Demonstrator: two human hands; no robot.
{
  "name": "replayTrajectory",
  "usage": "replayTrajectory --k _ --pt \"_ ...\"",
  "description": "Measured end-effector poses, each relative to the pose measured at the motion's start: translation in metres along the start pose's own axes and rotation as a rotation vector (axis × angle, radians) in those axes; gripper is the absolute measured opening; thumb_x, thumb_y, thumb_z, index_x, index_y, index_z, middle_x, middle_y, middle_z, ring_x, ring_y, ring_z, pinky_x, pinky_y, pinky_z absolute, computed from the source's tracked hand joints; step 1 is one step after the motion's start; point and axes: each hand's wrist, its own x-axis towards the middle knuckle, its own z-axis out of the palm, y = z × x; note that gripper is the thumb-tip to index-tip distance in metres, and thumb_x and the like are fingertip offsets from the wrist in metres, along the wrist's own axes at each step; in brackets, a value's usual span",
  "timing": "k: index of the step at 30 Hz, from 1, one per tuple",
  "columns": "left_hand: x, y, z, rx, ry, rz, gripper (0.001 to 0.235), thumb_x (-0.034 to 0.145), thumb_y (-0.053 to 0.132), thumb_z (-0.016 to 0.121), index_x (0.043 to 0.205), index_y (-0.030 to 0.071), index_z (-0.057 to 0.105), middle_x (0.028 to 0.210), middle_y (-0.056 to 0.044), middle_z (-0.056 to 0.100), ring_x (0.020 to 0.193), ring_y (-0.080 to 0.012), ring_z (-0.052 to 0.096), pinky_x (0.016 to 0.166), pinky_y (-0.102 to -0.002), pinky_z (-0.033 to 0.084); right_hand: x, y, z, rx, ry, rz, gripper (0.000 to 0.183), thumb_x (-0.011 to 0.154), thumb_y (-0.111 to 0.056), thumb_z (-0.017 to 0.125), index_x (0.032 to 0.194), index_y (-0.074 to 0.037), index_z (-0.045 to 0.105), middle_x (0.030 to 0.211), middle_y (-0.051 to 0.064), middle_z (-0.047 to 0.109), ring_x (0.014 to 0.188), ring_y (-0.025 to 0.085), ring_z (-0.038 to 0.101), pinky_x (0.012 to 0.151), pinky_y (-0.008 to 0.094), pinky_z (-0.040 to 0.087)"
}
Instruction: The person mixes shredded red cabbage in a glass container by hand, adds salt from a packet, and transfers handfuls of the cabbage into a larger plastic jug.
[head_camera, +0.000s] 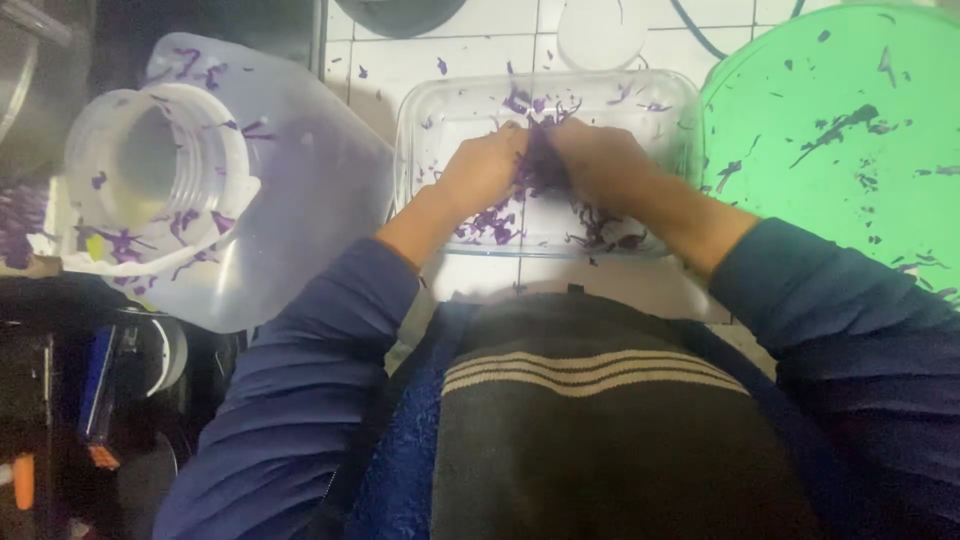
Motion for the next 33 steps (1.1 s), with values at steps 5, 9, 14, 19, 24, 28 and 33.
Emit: replayTrajectory --k 5,9,14,19,24,28,33 --pt "-0.005 0.029 -0.061 0.066 0.076 -0.03 0.016 0.089 0.024 0.07 0.102 0.013 0.071 0.086 -0.014 0.073 0.08 -0.0372 0.07 0.07 -0.05 0.053 0.002 0.001 -0.015 -0.214 0.129 -0.172 0.014 0.092 -0.023 0.071 0.096 -0.011 0.065 0.082 0.01 0.069 0.072 0.034 0.069 0.063 0.045 0.055" --pt "-0.012 0.047 -0.1 0.097 0.098 -0.168 0.026 0.082 0.036 0.077 0.097 0.014 0.075 0.071 -0.013 0.07 0.068 -0.0374 0.07 0.061 -0.05 0.051 0.001 -0.017 -0.044 -0.27 0.288 -0.22 0.027 0.088 -0.039 0.076 0.085 -0.016 0.063 0.07 0.006 0.065 0.06 0.032 0.066 0.053 0.044 0.052" --pt "-0.019 0.048 -0.111 0.02 -0.12 -0.293 0.074 0.072 0.056 0.088 0.123 0.008 0.062 0.107 -0.019 0.067 0.104 -0.0385 0.063 0.09 -0.048 0.05 0.0 -0.018 -0.052 -0.191 0.094 -0.181 0.034 0.087 -0.037 0.08 0.099 -0.009 0.065 0.09 0.013 0.068 0.085 0.034 0.067 0.075 0.045 0.056" --pt "-0.042 0.019 -0.097 -0.128 -0.064 -0.259 0.108 0.07 0.051 0.09 0.155 0.008 0.04 0.155 -0.02 0.045 0.142 -0.0408 0.044 0.112 -0.048 0.042 -0.02 -0.018 -0.09 -0.139 -0.232 0.052 0.076 0.061 -0.009 0.079 0.135 -0.006 0.061 0.125 0.02 0.063 0.115 0.042 0.057 0.094 0.051 0.05" --pt "-0.04 0.039 -0.062 -0.097 0.072 -0.137 0.136 0.054 0.055 0.098 0.157 0.004 0.025 0.154 -0.035 0.029 0.142 -0.0505 0.03 0.114 -0.058 0.031 -0.045 -0.026 -0.064 -0.203 -0.039 0.044 0.105 0.069 -0.04 0.09 0.15 0.005 0.041 0.143 0.032 0.05 0.125 0.046 0.052 0.1 0.055 0.046" --pt "-0.02 0.047 -0.035 0.115 0.209 0.138 0.149 0.04 0.067 0.095 0.149 -0.001 0.021 0.153 -0.038 0.031 0.144 -0.0582 0.035 0.113 -0.076 0.026 -0.033 -0.019 -0.012 -0.385 0.198 -0.15 0.137 0.039 -0.069 0.087 0.143 0.007 0.039 0.137 0.034 0.051 0.124 0.049 0.047 0.105 0.068 0.039" --pt "-0.01 0.02 -0.016 -0.006 0.157 0.241 0.099 0.075 0.041 0.086 0.148 -0.006 0.039 0.136 -0.021 0.057 0.124 -0.04 0.057 0.104 -0.046 0.051 -0.018 -0.017 -0.005 -0.208 -0.147 0.064 0.048 0.095 -0.024 0.066 0.136 -0.002 0.052 0.135 0.019 0.059 0.128 0.039 0.052 0.106 0.055 0.045"
